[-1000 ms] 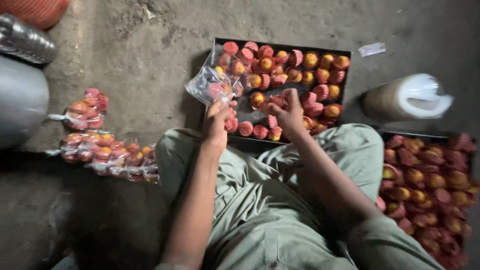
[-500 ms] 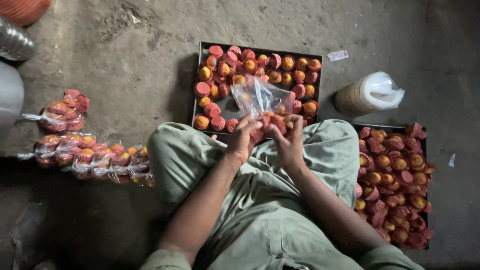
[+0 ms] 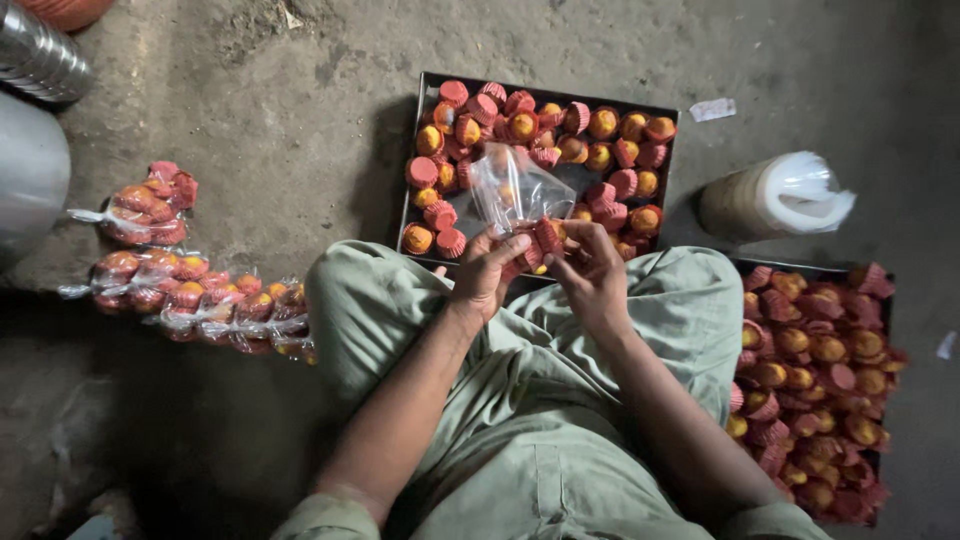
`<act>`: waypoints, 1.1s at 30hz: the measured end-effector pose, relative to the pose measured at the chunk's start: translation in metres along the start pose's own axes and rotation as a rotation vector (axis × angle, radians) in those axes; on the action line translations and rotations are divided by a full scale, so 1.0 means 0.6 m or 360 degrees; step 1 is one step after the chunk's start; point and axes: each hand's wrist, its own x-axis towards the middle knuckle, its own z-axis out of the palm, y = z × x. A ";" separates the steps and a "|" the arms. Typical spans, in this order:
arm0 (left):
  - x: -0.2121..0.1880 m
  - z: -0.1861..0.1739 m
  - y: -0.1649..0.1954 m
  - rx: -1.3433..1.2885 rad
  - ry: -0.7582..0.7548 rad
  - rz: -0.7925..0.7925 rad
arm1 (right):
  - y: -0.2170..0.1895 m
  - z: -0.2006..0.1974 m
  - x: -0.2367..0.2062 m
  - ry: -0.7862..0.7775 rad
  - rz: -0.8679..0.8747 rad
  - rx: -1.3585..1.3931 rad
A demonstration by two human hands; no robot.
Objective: The person sits on the floor and packs small round sweets into clear plastic bags. They pick sweets from trays, place them into bags, and set the filled bags aside.
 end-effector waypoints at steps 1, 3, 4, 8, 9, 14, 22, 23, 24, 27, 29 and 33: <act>0.003 -0.002 -0.003 -0.0018 -0.0020 0.0023 | 0.005 0.004 -0.001 0.0016 -0.0014 0.0053; 0.012 -0.007 -0.012 -0.0043 -0.0001 0.0030 | 0.019 0.011 -0.001 0.0048 -0.0045 0.0060; 0.016 -0.010 -0.017 -0.0051 0.0035 0.0015 | 0.027 0.013 0.000 0.0063 -0.0064 0.0012; 0.039 -0.021 -0.045 0.0074 0.0151 0.0011 | 0.060 -0.001 0.011 0.0085 0.0073 0.0186; 0.042 -0.024 -0.052 0.0068 0.0156 -0.0002 | 0.065 -0.007 0.013 0.0086 0.0081 0.0133; 0.056 -0.026 -0.074 0.0195 0.0412 -0.0055 | 0.071 -0.018 0.022 0.0089 -0.0156 -0.0489; 0.068 -0.065 0.044 0.3149 0.0398 -0.0207 | 0.002 -0.102 0.038 0.0437 0.0431 0.0113; 0.064 -0.068 0.053 0.3443 0.0232 -0.0050 | -0.012 -0.111 0.033 0.0434 0.0278 0.0330; 0.056 -0.068 0.057 0.3731 0.0057 0.0100 | -0.026 -0.110 0.021 0.0346 0.0081 0.0145; 0.049 -0.040 0.036 0.3240 -0.0026 0.0111 | -0.077 -0.103 -0.001 0.0039 -0.0547 -0.0383; 0.048 -0.006 0.015 0.2548 -0.0489 0.0185 | -0.105 -0.089 0.003 -0.0247 -0.0951 -0.0716; 0.037 0.050 0.031 0.2126 -0.0751 0.0104 | -0.129 -0.105 -0.002 -0.0865 -0.0623 -0.1251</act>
